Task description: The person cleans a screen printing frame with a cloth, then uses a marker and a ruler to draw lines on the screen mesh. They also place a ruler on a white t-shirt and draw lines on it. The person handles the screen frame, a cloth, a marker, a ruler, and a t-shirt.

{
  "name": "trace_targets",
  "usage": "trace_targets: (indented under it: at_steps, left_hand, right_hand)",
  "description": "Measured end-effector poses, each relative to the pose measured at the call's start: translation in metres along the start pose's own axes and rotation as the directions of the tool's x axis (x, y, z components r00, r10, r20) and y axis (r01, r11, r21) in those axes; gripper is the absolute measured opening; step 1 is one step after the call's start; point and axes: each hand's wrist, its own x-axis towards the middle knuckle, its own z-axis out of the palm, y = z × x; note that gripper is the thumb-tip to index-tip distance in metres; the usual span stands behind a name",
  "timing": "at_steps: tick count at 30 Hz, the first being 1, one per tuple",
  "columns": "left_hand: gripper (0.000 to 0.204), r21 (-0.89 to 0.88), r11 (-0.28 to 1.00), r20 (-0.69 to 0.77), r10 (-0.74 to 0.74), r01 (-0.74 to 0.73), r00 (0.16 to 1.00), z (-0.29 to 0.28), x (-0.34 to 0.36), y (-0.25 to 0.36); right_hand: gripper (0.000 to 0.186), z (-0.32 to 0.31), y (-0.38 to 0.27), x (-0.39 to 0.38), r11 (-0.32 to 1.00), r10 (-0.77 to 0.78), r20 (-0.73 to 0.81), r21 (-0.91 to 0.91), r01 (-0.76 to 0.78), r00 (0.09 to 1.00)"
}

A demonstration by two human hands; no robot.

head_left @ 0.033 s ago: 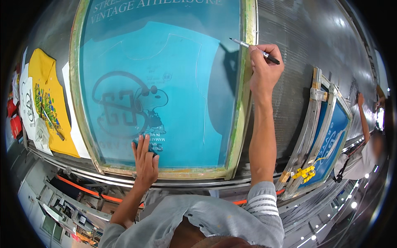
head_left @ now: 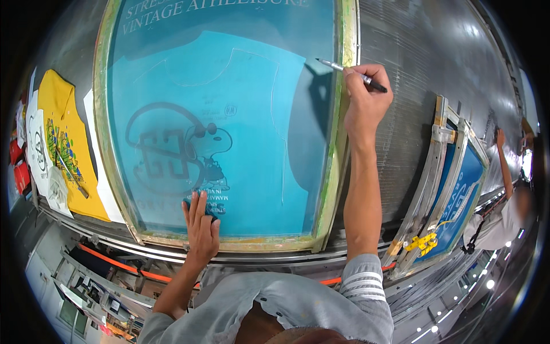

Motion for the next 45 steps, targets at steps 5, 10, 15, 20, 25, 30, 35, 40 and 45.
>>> trace_targets:
  at_steps: [5, 10, 15, 20, 25, 30, 35, 40, 45]
  left_hand:
    - [0.018, 0.001, 1.0, 0.025, -0.001, 0.001, 1.0, -0.001, 0.007, -0.003]
    - [0.019, 0.015, 1.0, 0.042, -0.006, 0.006, 0.999, -0.001, 0.008, -0.004]
    - [0.02, 0.03, 0.999, 0.042, -0.012, 0.011, 0.999, -0.001, 0.009, -0.003]
    - [0.019, 0.051, 0.999, 0.046, -0.011, 0.008, 0.999, 0.0, 0.009, -0.003]
    - [0.018, 0.074, 0.997, 0.036, -0.013, 0.011, 0.999, 0.002, 0.008, -0.003]
    - [0.019, 0.083, 0.996, 0.038, -0.015, 0.012, 0.999, 0.004, 0.008, -0.005]
    - [0.02, 0.09, 0.996, 0.032, -0.015, 0.012, 0.999, 0.003, 0.007, -0.003]
    - [0.02, 0.084, 0.996, 0.031, -0.013, 0.01, 0.999, 0.005, 0.006, -0.005]
    - [0.017, 0.068, 0.998, 0.042, -0.02, 0.017, 0.999, 0.003, 0.008, -0.003]
  right_hand:
    - [0.009, 0.004, 0.014, -0.007, 0.98, -0.163, -0.028, -0.12, 0.158, 0.986]
    - [0.007, 0.008, 0.014, -0.004, 0.984, -0.129, -0.003, -0.124, 0.128, 0.992]
    - [0.006, 0.01, 0.013, -0.001, 0.982, -0.124, 0.034, -0.141, 0.127, 0.992]
    - [0.007, 0.01, 0.016, 0.002, 0.984, -0.113, 0.062, -0.134, 0.121, 0.992]
    - [0.008, 0.011, 0.014, 0.002, 0.986, -0.097, 0.069, -0.129, 0.105, 0.993]
    - [0.009, 0.011, 0.013, 0.004, 0.988, -0.079, 0.069, -0.131, 0.087, 0.995]
    - [0.01, 0.012, 0.011, 0.005, 0.987, -0.076, 0.068, -0.137, 0.085, 0.995]
    - [0.01, 0.012, 0.008, 0.004, 0.988, -0.051, 0.071, -0.144, 0.06, 0.996]
    - [0.01, 0.012, 0.009, 0.004, 0.988, -0.046, 0.071, -0.141, 0.056, 0.996]
